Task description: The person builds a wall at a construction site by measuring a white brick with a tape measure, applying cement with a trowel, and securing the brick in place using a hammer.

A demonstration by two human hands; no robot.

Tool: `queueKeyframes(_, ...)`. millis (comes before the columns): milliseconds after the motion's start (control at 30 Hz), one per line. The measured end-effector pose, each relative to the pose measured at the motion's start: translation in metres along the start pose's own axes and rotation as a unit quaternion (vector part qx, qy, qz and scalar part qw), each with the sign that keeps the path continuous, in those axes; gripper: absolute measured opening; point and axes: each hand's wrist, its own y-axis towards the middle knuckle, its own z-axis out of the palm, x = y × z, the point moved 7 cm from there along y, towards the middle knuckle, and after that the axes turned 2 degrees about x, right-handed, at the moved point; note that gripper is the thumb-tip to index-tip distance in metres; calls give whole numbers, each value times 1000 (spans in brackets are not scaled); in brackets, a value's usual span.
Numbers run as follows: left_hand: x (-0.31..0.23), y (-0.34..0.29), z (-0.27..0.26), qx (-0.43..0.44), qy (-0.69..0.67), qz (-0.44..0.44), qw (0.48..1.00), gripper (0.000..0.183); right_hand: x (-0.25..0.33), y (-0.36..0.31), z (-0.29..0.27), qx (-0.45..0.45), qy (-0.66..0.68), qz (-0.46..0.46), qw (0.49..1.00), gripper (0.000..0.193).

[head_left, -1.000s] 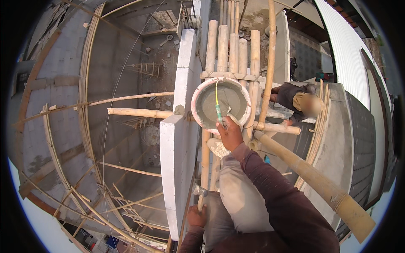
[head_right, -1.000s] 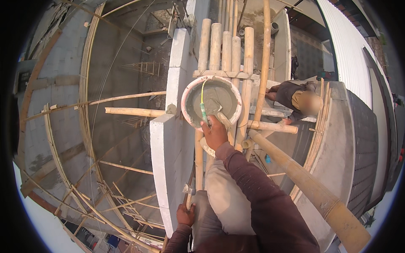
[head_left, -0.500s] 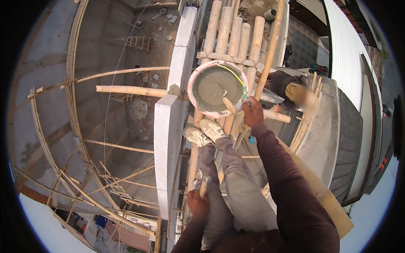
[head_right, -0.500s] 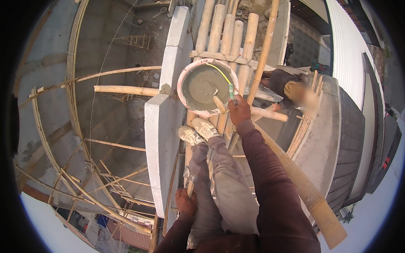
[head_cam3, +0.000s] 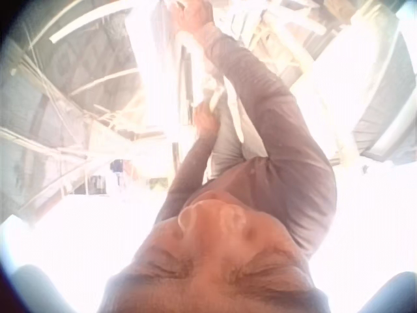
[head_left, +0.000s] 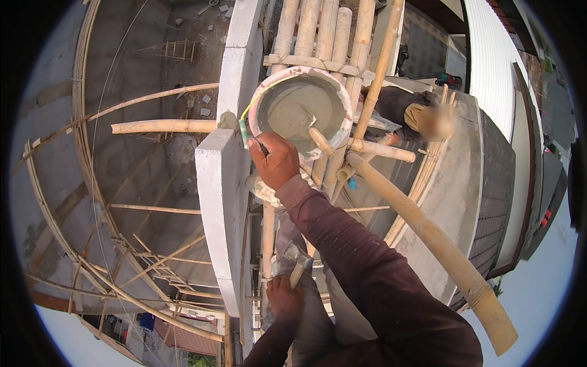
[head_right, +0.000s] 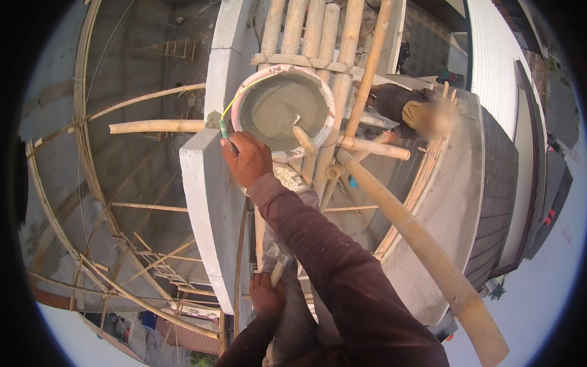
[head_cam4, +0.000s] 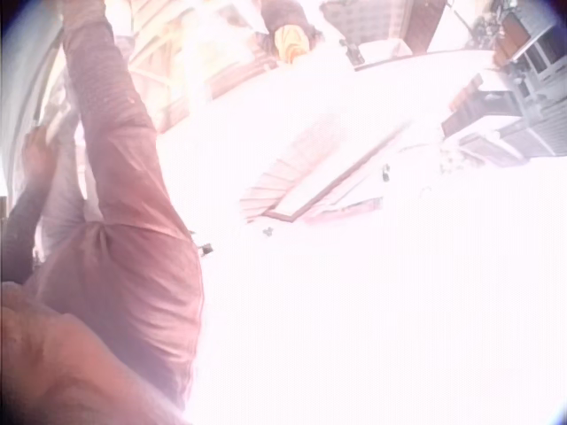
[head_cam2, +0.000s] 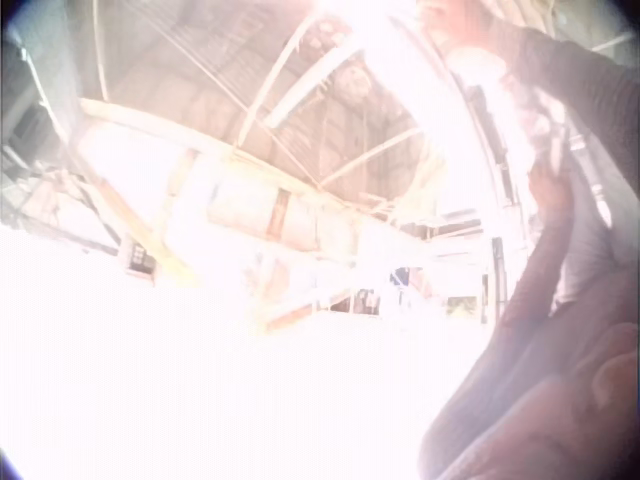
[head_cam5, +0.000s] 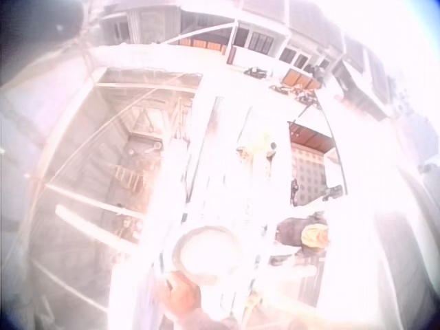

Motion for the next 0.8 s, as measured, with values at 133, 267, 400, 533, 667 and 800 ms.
queueKeyframes(133, 3, 4, -7, -20, -15, 18, 1000, 21, -120, 14, -33, 41, -417, 150, 896, 38)
queueKeyframes(267, 4, 12, -8, -26, -31, 37, 998, 18, -193, 19, -50, 148, -617, 150, 759, 27)
queueKeyframes(400, 19, 9, -21, -49, -52, 34, 997, 17, -179, 22, -50, 89, -638, 79, 761, 21)
queueKeyframes(533, 34, 14, -20, -47, -72, 12, 996, 17, -160, 29, -62, 153, -556, 105, 811, 27)
queueKeyframes(667, 35, 14, -17, -46, -84, 13, 995, 17, -174, 12, -53, 233, -432, 208, 846, 33)
queueKeyframes(800, 36, 14, -22, -55, -86, 15, 995, 17, -163, -3, -51, 210, -362, 247, 874, 48)
